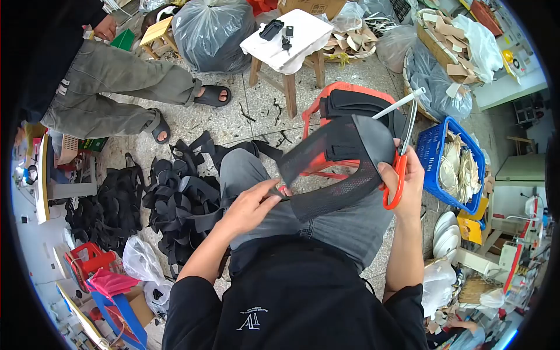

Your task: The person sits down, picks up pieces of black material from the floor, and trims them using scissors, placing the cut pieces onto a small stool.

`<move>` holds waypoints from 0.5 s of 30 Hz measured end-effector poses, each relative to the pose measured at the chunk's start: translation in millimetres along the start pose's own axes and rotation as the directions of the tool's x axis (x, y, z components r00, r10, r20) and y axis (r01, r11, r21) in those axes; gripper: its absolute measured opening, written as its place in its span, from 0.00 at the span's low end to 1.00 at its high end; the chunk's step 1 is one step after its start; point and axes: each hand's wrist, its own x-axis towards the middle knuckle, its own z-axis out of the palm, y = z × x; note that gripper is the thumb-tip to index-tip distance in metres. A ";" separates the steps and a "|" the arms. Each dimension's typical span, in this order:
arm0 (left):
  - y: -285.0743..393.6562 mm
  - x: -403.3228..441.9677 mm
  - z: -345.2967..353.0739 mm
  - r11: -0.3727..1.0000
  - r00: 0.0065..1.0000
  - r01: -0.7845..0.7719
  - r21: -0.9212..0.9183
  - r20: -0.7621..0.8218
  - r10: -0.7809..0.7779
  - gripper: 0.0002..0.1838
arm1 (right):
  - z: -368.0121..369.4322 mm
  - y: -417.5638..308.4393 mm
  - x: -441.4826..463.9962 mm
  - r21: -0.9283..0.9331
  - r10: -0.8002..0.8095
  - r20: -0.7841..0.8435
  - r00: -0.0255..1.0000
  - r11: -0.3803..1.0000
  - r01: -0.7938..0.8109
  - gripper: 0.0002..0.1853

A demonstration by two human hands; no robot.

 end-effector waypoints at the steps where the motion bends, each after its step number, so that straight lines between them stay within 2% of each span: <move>1: -0.8 -3.8 -3.8 0.981 0.984 0.177 -0.083 0.026 -0.175 0.13 | 0.4 1.7 0.6 -0.017 -0.025 0.015 1.000 1.000 0.025 0.27; 7: -0.9 -10.0 -2.4 0.985 0.983 0.169 0.024 0.073 -0.170 0.10 | -3.9 -18.0 14.9 0.039 -0.024 -0.024 0.999 0.999 0.025 0.27; 9: 7.2 7.9 4.2 0.962 0.980 0.200 -0.187 0.021 -0.200 0.09 | -14.5 -23.5 28.6 0.067 -0.229 -0.153 0.961 0.968 0.241 0.27; 11: 20.3 25.2 10.4 0.892 0.968 0.224 -0.393 -0.019 -0.251 0.09 | -25.1 -29.3 42.4 0.068 -0.411 -0.270 0.871 0.894 0.443 0.27; 13: 79.3 57.2 -5.1 0.915 0.999 0.020 -0.403 -0.031 -0.036 0.09 | -42.6 -61.1 50.3 0.241 -0.355 -0.358 0.863 0.858 0.453 0.26; 14: 102.8 69.8 -12.9 0.914 0.999 0.012 -0.406 -0.036 -0.029 0.09 | -54.6 -65.1 55.7 0.237 -0.364 -0.357 0.860 0.855 0.461 0.26; 15: 124.1 81.2 -20.0 0.924 0.999 0.000 -0.383 0.036 0.015 0.10 | -69.8 -69.3 60.0 0.295 -0.329 -0.376 0.866 0.844 0.448 0.26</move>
